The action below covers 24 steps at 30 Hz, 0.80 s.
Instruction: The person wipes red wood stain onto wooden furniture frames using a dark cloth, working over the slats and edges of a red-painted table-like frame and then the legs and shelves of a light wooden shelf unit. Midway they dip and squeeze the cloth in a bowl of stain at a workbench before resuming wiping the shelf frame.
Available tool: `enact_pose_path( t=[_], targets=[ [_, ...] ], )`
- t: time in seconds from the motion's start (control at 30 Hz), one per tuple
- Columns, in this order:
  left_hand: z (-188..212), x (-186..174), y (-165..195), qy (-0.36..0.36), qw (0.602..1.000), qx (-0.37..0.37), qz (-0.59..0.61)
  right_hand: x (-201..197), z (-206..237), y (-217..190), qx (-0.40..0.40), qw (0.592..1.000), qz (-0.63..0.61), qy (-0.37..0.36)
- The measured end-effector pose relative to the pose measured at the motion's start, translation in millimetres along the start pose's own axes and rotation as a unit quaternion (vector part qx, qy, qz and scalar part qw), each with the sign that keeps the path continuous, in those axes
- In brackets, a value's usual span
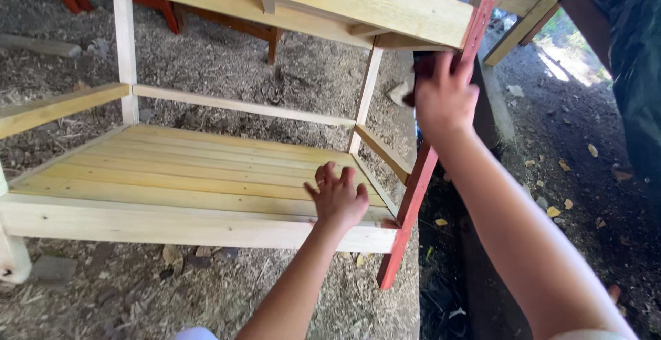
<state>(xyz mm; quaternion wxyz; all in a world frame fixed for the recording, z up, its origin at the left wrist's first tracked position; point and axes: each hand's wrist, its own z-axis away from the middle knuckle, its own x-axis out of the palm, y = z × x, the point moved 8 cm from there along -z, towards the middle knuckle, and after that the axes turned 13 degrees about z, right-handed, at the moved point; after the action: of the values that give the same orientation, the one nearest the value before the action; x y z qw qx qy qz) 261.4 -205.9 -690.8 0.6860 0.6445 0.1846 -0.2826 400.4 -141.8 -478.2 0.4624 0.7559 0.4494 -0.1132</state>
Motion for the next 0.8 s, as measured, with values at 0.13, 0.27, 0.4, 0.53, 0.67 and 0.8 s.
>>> enact_pose_path(
  t=[0.13, 0.27, 0.4, 0.53, 0.67, 0.8],
  targets=[
    [-0.9, -3.8, 43.1, 0.002, 0.999, 0.029, 0.030, -5.8, -28.3, 11.4, 0.027, 0.996, -0.001, -0.083],
    [7.6, -29.2, 75.9, -0.028, 0.998, 0.031, 0.046, -20.2, -33.5, 23.1, -0.026, 0.980, -0.006, -0.196],
    [5.6, -72.9, 74.4, -0.016, 0.997, -0.025, 0.066, -34.1, -31.2, 40.0, -0.007, 0.951, -0.049, -0.305],
    [22.4, -106.5, 82.6, 0.010, 0.993, -0.045, 0.110, -40.8, -13.3, 61.8, 0.114, 0.913, -0.139, -0.366],
    [39.0, -156.3, 97.5, 0.030, 0.989, -0.064, 0.133, -54.0, 10.1, 92.6, 0.252, 0.910, -0.196, -0.263],
    [46.9, -193.7, 111.2, -0.003, 0.986, -0.103, 0.129, -27.9, 66.9, 93.1, 0.527, 0.600, -0.547, -0.250]
  ],
)
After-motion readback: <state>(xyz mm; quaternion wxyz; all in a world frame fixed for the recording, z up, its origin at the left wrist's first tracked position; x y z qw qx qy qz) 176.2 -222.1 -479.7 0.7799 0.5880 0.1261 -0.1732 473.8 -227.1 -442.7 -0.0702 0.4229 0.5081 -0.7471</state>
